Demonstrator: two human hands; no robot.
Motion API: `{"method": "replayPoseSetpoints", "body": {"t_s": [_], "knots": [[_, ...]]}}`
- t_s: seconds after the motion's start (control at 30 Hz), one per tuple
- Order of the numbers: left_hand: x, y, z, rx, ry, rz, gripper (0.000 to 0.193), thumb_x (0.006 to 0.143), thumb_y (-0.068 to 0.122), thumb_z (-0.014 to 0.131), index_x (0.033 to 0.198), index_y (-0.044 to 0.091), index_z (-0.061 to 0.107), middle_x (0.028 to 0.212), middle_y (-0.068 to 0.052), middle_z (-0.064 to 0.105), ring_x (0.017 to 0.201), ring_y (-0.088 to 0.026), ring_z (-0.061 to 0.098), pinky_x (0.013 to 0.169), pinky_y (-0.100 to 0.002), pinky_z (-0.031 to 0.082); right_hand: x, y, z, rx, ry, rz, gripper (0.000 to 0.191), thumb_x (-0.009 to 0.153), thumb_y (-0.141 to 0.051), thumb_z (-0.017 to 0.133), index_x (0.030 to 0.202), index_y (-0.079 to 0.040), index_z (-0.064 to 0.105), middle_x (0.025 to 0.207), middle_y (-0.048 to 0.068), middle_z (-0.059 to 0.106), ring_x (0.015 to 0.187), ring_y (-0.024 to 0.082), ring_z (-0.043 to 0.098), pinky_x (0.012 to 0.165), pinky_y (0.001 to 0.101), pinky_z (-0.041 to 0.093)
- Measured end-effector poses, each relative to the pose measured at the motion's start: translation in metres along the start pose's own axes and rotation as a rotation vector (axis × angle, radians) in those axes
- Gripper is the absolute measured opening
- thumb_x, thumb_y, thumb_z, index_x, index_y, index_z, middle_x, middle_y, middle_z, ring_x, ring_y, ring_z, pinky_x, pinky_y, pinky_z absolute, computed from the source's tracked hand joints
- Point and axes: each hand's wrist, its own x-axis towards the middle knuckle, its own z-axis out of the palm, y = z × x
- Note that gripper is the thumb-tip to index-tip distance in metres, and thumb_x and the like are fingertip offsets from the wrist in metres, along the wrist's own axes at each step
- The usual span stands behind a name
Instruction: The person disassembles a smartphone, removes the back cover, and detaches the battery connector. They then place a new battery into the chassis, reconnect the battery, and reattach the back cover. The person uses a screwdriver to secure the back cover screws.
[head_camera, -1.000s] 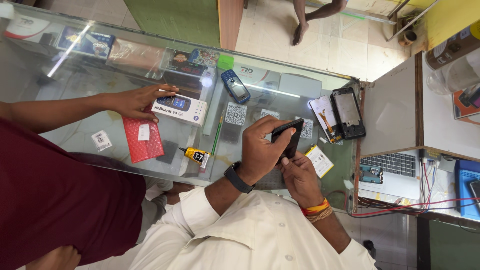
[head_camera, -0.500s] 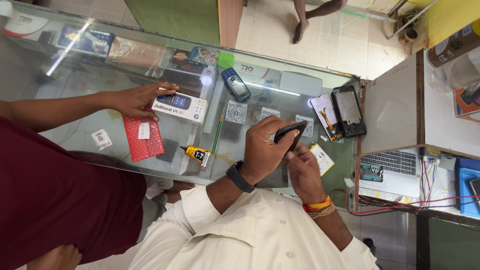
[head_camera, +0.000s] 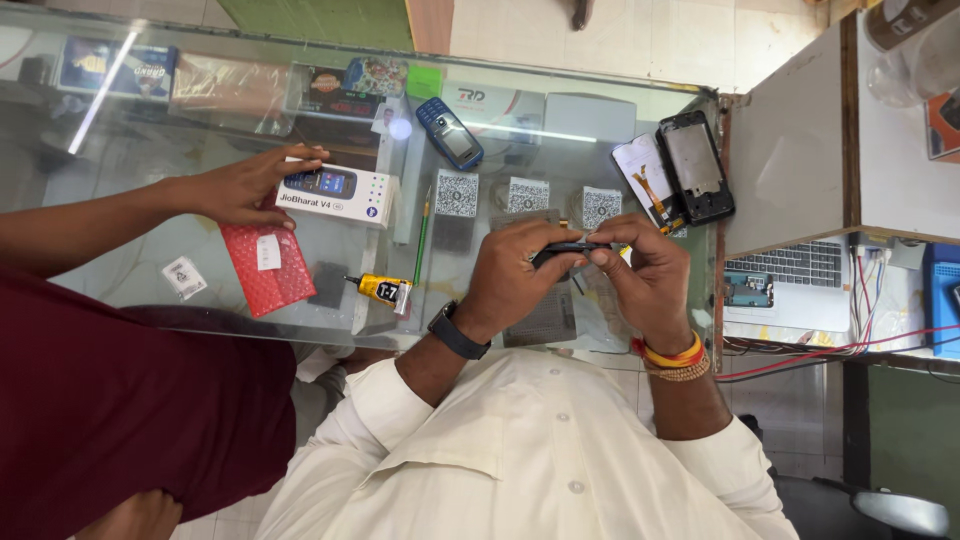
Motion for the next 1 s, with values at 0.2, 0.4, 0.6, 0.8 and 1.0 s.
{"method": "replayPoseSetpoints", "body": {"t_s": [0.2,0.4,0.6,0.8,1.0], "knots": [[-0.013,-0.016,0.003,-0.185,0.037,-0.142,0.02,0.09,0.015,0.082,0.105,0.002,0.077,0.095,-0.009,0.079,0.085,-0.013,0.073,0.075,-0.028,0.058,-0.008,0.007,0.008,-0.056,0.04,-0.048,0.013,0.099,0.003,0.071,0.112,0.002,0.068,0.109,0.008,0.068,0.101,0.012,0.063,0.09,0.025,0.051],[-0.02,-0.021,0.005,-0.159,0.039,-0.152,0.02,0.093,0.015,0.079,0.11,0.003,0.078,0.096,-0.01,0.078,0.084,-0.015,0.074,0.074,-0.027,0.057,-0.011,0.013,0.009,-0.005,0.025,-0.007,0.013,0.1,0.002,0.07,0.113,0.002,0.067,0.109,0.008,0.067,0.1,0.012,0.063,0.089,0.0253,0.052],[-0.02,-0.024,0.005,-0.149,0.043,-0.134,0.019,0.094,0.014,0.078,0.11,0.004,0.077,0.098,-0.01,0.078,0.086,-0.016,0.075,0.075,-0.028,0.058,-0.011,0.014,0.007,0.016,-0.007,-0.004,0.014,0.1,0.003,0.07,0.113,0.002,0.067,0.11,0.009,0.067,0.101,0.012,0.063,0.089,0.0257,0.052],[-0.019,-0.026,0.005,-0.135,0.022,-0.123,0.019,0.094,0.014,0.078,0.11,0.004,0.078,0.099,-0.01,0.079,0.087,-0.017,0.076,0.077,-0.029,0.059,-0.012,0.017,0.006,0.017,-0.005,0.007,0.015,0.1,0.003,0.07,0.114,0.003,0.067,0.112,0.009,0.067,0.103,0.012,0.063,0.091,0.0259,0.053],[-0.019,-0.028,0.004,-0.171,0.036,-0.126,0.015,0.095,0.012,0.076,0.107,0.002,0.076,0.098,-0.009,0.078,0.089,-0.014,0.075,0.078,-0.027,0.058,-0.011,0.015,0.005,0.045,-0.017,0.007,0.019,0.098,0.005,0.07,0.117,0.003,0.069,0.113,0.009,0.067,0.104,0.013,0.064,0.091,0.0261,0.053]]}}
